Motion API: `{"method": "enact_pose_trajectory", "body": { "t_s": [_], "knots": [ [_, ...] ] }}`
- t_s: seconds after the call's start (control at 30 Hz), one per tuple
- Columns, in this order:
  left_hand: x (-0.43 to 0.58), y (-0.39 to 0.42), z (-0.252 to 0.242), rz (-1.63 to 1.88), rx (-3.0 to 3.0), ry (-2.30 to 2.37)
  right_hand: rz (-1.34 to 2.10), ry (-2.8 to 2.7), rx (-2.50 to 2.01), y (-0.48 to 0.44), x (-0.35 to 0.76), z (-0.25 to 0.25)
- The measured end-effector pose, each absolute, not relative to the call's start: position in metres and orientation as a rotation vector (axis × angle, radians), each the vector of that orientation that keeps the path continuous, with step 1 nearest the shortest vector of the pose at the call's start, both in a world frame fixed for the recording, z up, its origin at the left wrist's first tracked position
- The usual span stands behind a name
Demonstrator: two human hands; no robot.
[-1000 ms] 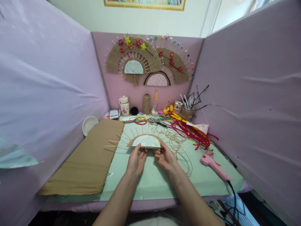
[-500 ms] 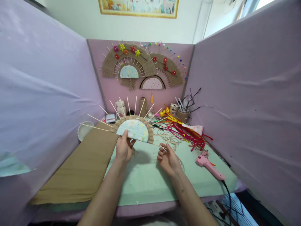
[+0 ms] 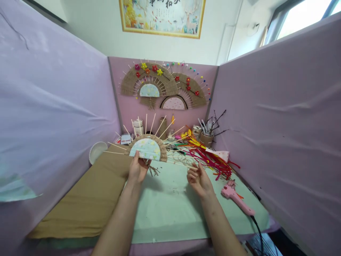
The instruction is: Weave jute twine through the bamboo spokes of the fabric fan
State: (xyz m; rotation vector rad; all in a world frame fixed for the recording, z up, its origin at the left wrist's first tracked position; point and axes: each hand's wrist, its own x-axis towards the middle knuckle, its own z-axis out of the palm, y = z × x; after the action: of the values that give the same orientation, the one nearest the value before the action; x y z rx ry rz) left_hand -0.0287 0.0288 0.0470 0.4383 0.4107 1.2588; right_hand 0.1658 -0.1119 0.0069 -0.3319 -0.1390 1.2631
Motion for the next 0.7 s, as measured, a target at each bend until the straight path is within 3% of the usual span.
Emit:
{"method": "enact_pose_trajectory", "body": {
  "t_s": [0.7],
  "knots": [
    [-0.03,0.015,0.027,1.111,0.434,0.579,1.169,-0.164,-0.582,-0.071,0.174,-0.02]
  ]
}}
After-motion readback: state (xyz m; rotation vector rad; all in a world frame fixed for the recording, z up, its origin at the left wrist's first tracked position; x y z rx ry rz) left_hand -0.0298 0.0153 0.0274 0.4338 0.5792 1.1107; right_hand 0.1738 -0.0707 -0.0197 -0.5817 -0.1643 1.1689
